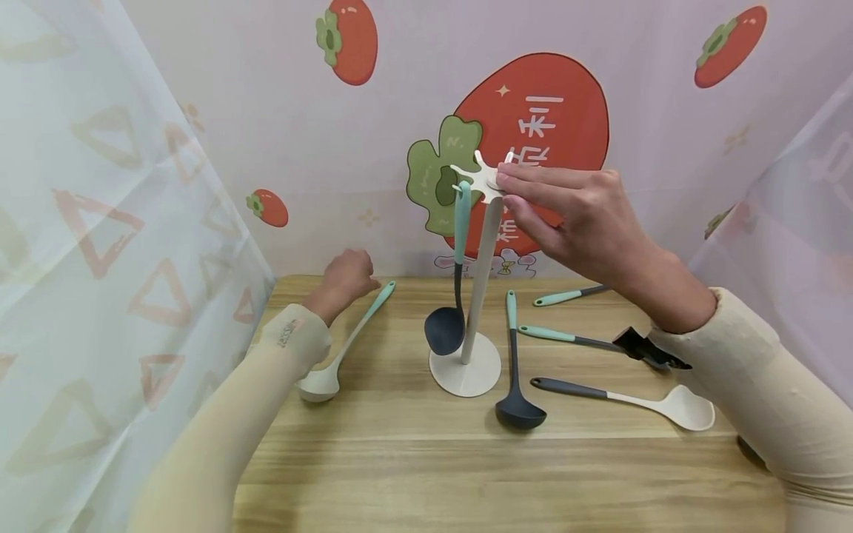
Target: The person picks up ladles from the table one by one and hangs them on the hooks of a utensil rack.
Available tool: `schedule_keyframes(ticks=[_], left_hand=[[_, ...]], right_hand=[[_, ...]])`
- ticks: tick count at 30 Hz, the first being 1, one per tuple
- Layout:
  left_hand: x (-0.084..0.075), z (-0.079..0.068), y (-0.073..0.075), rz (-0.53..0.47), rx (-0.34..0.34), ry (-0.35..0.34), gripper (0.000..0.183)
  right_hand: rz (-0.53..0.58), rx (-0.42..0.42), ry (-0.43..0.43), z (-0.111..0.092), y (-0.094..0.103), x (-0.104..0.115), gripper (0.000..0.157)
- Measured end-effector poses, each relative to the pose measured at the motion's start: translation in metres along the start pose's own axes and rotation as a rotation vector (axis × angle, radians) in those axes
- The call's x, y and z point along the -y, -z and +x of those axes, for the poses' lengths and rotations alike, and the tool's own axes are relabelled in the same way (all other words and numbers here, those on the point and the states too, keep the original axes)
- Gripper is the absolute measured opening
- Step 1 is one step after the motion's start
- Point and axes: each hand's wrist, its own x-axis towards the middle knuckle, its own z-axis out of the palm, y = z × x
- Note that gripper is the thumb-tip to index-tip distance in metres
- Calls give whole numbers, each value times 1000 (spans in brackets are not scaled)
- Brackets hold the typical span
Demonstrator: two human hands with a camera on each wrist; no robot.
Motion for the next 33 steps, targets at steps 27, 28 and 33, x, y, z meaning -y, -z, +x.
schedule_keyframes(ticks=[27, 28, 33], left_hand=[[12, 0, -51, 117, 93, 36, 8], [13, 0, -52, 124, 94, 35, 7], [16, 1, -58, 153, 118, 22, 7]], right_hand=[[19, -38, 3, -1, -2, 1, 34], [19, -38, 3, -1, -2, 1, 33], [17, -35, 2, -1, -2, 1, 34]])
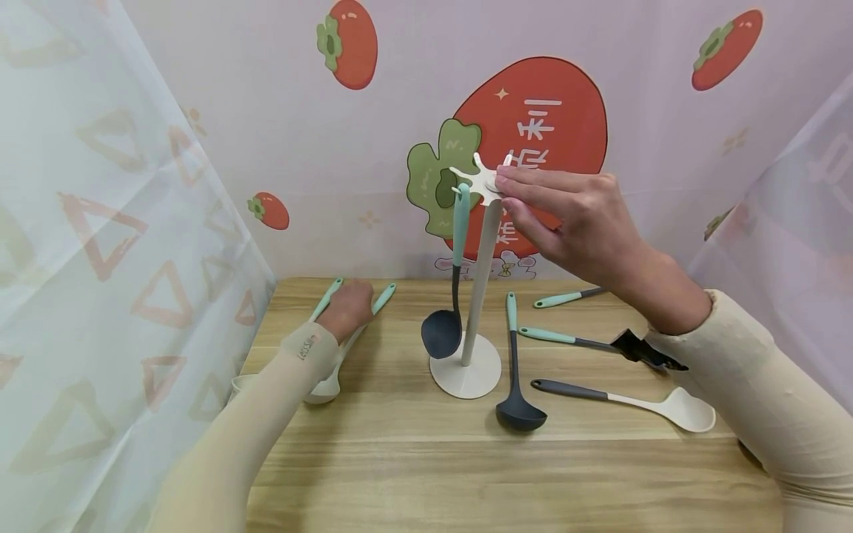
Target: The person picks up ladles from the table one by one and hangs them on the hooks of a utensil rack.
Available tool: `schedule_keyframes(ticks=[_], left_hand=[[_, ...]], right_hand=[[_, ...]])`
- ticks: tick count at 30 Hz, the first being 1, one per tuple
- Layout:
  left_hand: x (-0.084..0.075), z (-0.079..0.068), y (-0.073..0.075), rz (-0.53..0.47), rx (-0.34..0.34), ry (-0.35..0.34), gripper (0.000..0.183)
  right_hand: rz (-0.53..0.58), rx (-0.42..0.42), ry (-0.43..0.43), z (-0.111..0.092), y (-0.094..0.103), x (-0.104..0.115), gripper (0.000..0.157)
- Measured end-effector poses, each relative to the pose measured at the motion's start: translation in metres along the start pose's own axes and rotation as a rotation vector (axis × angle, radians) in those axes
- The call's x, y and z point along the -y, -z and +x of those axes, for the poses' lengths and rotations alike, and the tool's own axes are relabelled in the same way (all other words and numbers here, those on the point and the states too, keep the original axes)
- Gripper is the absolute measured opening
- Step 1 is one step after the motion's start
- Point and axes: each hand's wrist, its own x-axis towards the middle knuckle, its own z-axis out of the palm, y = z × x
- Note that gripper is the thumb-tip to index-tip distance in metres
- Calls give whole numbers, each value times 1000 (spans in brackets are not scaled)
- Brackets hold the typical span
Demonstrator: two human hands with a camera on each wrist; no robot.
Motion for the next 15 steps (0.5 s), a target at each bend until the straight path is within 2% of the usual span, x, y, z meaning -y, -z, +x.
schedule_keyframes(ticks=[7, 15], left_hand=[[1, -2, -2, 11, 37, 8, 8], [1, -4, -4, 60, 71, 0, 6]], right_hand=[[32, -37, -8, 0, -2, 1, 35], [9, -23, 2, 0, -1, 0, 33]])
